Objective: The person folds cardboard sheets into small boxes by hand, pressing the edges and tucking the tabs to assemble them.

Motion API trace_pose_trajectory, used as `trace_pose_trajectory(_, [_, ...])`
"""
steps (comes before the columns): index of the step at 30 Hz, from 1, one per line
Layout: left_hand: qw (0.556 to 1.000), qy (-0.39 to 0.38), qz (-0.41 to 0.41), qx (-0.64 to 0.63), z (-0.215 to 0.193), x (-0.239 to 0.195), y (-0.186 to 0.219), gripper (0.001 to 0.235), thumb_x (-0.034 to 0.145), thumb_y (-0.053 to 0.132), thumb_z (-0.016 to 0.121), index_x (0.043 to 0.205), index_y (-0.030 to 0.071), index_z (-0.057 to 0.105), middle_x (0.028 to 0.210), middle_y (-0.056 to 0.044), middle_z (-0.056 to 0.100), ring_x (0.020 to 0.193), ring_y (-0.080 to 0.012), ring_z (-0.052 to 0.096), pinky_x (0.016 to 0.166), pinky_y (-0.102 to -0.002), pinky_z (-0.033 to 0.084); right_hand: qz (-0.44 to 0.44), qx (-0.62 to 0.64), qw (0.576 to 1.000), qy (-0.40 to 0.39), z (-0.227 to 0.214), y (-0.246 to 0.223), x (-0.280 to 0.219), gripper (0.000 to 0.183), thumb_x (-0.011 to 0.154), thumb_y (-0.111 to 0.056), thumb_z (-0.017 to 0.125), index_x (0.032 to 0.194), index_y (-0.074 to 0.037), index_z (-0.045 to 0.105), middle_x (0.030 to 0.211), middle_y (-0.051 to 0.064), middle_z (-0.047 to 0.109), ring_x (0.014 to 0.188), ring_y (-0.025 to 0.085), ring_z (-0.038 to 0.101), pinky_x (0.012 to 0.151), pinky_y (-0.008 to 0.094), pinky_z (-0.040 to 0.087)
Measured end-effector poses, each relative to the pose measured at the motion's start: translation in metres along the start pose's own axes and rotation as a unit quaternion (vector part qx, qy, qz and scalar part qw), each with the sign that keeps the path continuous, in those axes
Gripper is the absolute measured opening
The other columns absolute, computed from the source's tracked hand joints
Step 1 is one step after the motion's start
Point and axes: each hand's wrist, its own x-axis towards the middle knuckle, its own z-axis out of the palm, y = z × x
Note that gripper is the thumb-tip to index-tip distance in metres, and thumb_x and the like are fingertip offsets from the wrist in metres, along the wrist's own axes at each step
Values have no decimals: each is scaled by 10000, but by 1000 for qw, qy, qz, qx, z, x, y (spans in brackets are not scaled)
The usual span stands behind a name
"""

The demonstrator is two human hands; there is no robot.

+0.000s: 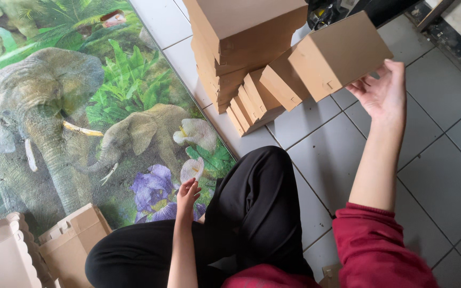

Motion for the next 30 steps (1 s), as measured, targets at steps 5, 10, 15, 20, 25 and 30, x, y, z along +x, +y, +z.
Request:
trace_pose_trajectory(5, [1000,0,-8,1,1,0,1,417,853,269,610,1226,86,576,1106,-63,585,958,-188,617,861,-319,476,-11,-66,997,-21,7,2,8,373,674,-341,609,988,-141,587,972,86,571,862,187,584,795,362,611])
trace_pose_trajectory(10, [1000,3,-20,7,3,-3,6,428,854,282,600,1233,85,563,1098,-57,586,940,-169,613,834,-299,472,-20,-102,994,-42,7,3,13,382,717,-359,603,1043,-161,582,950,52,553,830,157,562,805,339,605])
trace_pose_trajectory(15, [1000,5,-22,9,3,-1,5,396,858,274,600,1213,98,584,1088,-65,596,944,-177,626,842,-304,487,-14,-109,985,-136,-2,7,19,427,810,-384,622,1173,-168,563,918,25,571,893,187,604,815,326,578])
trace_pose_trajectory(20, [1000,1,-18,11,6,-10,14,412,849,289,600,1215,99,584,1113,-67,590,958,-188,625,853,-309,479,-14,-123,984,-127,0,10,9,430,818,-369,602,1193,-167,545,1032,55,610,970,188,618,896,348,586])
trace_pose_trajectory(25, [1000,-4,-13,10,3,-3,4,414,850,296,598,1212,96,581,1110,-67,587,951,-178,620,848,-306,479,-12,-135,983,-123,10,18,-8,426,819,-354,577,1193,-158,521,1128,74,606,1051,213,605,979,414,566])
trace_pose_trajectory(30, [1000,-1,-19,15,6,-11,15,409,854,294,596,1214,100,583,1108,-64,595,947,-174,622,849,-306,483,-45,-142,984,-101,26,26,-24,448,822,-367,605,1183,-124,494,1134,85,571,1001,201,591,918,405,601])
